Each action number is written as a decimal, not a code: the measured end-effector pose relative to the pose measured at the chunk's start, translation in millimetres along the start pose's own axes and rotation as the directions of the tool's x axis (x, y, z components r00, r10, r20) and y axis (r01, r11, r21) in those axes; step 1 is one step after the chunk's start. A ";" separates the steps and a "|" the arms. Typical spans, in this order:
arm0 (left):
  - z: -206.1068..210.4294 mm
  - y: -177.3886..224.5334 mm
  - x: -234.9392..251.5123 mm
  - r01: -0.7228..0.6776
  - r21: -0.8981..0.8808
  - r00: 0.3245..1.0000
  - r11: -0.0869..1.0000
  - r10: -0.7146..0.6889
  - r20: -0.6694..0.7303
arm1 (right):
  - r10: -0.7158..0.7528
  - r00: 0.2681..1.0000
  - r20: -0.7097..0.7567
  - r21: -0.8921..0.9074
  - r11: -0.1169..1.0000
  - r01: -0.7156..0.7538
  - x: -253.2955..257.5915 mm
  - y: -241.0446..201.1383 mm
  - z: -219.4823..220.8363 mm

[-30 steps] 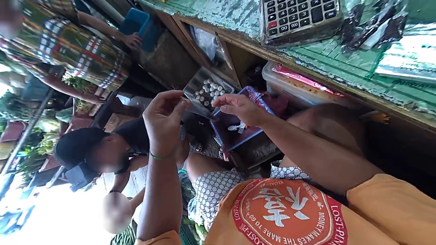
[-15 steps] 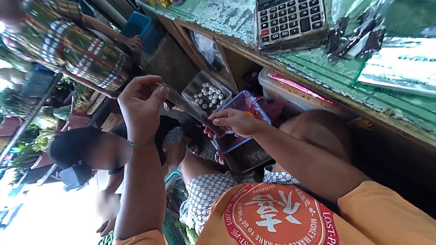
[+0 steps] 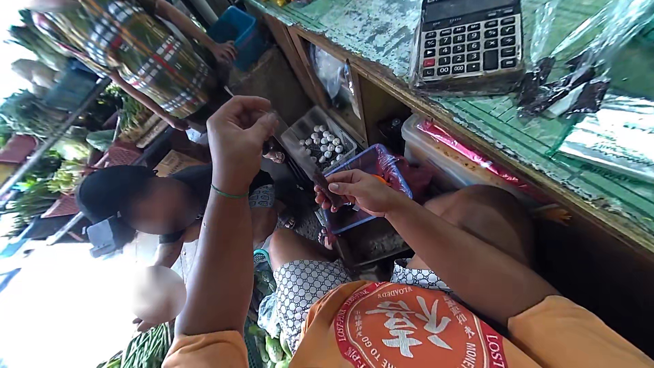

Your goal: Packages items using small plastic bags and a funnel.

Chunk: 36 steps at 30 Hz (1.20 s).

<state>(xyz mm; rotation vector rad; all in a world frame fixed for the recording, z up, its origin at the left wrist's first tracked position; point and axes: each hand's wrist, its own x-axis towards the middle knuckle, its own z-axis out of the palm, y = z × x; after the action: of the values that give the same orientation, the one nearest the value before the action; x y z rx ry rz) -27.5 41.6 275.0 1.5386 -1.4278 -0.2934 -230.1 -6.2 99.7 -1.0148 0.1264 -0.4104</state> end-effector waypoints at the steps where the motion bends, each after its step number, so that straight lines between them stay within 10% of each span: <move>1: 0.4 -0.4 0.6 0.004 -0.004 1.000 1.000 -0.004 0.001 | 0.003 1.000 -0.009 -0.010 1.000 -0.003 -0.1 -0.1 0.8; 19: 4.8 -22.9 5.3 0.012 -0.034 1.000 0.999 -0.011 0.028 | 0.007 0.994 -0.113 -0.053 0.999 -0.014 4.1 13.1 -3.0; 36: 27.2 -207.9 -60.6 0.407 -0.394 0.911 0.824 -0.396 0.113 | 0.149 0.876 -0.458 -0.608 0.667 -0.431 13.1 67.7 -32.9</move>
<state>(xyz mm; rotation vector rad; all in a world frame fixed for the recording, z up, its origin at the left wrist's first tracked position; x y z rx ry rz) 65.9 45.7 77.7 1.4677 -0.9625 -0.8208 -209.0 -6.5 26.2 -1.6296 0.8469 -0.2417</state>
